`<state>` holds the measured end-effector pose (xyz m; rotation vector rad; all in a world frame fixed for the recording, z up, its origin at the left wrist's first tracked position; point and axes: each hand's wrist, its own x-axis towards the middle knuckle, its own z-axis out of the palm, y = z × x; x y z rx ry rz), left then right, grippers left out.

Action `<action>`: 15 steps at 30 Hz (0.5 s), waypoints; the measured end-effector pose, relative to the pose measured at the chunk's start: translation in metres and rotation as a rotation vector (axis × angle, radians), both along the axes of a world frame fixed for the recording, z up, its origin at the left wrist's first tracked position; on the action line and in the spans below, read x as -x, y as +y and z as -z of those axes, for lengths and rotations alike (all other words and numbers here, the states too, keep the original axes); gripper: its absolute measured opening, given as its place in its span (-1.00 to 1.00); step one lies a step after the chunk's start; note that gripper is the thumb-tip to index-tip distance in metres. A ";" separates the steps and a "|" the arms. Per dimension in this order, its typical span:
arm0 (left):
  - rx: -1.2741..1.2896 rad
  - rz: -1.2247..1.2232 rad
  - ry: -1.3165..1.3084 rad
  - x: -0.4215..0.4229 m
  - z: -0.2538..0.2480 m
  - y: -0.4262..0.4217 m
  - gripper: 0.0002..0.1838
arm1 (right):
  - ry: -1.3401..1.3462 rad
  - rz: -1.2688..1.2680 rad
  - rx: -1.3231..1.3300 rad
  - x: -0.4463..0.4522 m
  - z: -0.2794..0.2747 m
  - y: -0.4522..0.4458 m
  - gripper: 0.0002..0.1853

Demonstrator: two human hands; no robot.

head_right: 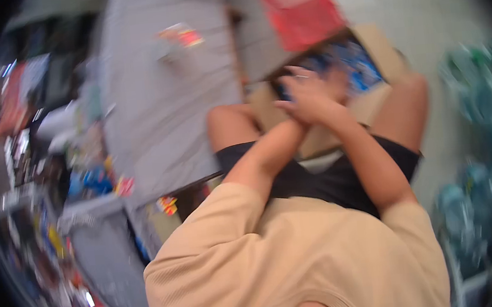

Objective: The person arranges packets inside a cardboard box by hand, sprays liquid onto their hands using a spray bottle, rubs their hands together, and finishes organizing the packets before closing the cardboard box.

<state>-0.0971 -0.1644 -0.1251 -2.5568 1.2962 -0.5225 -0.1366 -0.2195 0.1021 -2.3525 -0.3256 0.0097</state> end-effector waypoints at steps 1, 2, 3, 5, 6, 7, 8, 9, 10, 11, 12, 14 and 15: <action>-0.062 -0.089 -0.075 -0.006 -0.073 0.056 -0.28 | 0.040 -0.021 0.082 -0.001 -0.017 -0.002 -0.39; -0.283 -0.110 0.050 -0.013 -0.113 0.044 -0.43 | 0.034 -0.016 -0.029 -0.004 -0.009 0.002 -0.41; -0.486 -0.130 0.207 -0.006 -0.156 0.033 -0.57 | -0.051 -0.035 -0.098 -0.006 -0.004 0.003 -0.46; -0.472 0.087 0.355 -0.065 -0.209 0.096 -0.69 | -0.129 -0.050 -0.281 -0.009 -0.019 0.006 -0.51; -0.404 0.386 0.523 -0.087 -0.242 0.119 -0.81 | -0.126 -0.041 -0.339 -0.006 -0.043 0.008 -0.57; -0.550 -0.092 0.740 -0.092 -0.301 0.114 -0.89 | -0.129 -0.059 -0.349 -0.007 -0.046 0.009 -0.57; -0.614 -0.061 0.623 -0.116 -0.338 0.136 -0.89 | -0.131 -0.041 -0.394 -0.007 -0.047 0.009 -0.58; -0.407 0.034 0.504 -0.130 -0.383 0.161 -0.85 | -0.134 -0.019 -0.440 -0.007 -0.047 0.011 -0.59; -0.578 -0.205 0.413 -0.146 -0.427 0.171 -0.83 | -0.134 0.001 -0.486 -0.007 -0.047 0.011 -0.60; -0.587 -0.244 0.234 -0.170 -0.454 0.197 -0.78 | -0.133 0.026 -0.533 -0.007 -0.046 0.012 -0.61; -0.310 -0.299 0.310 -0.181 -0.500 0.224 -0.70 | -0.132 0.023 -0.541 -0.008 -0.045 0.011 -0.61; -0.568 -0.574 0.229 -0.204 -0.577 0.267 -0.75 | -0.128 0.030 -0.531 -0.010 -0.038 0.005 -0.63; -0.812 -0.607 0.136 -0.213 -0.612 0.295 -0.62 | -0.125 0.034 -0.524 -0.010 -0.035 0.002 -0.63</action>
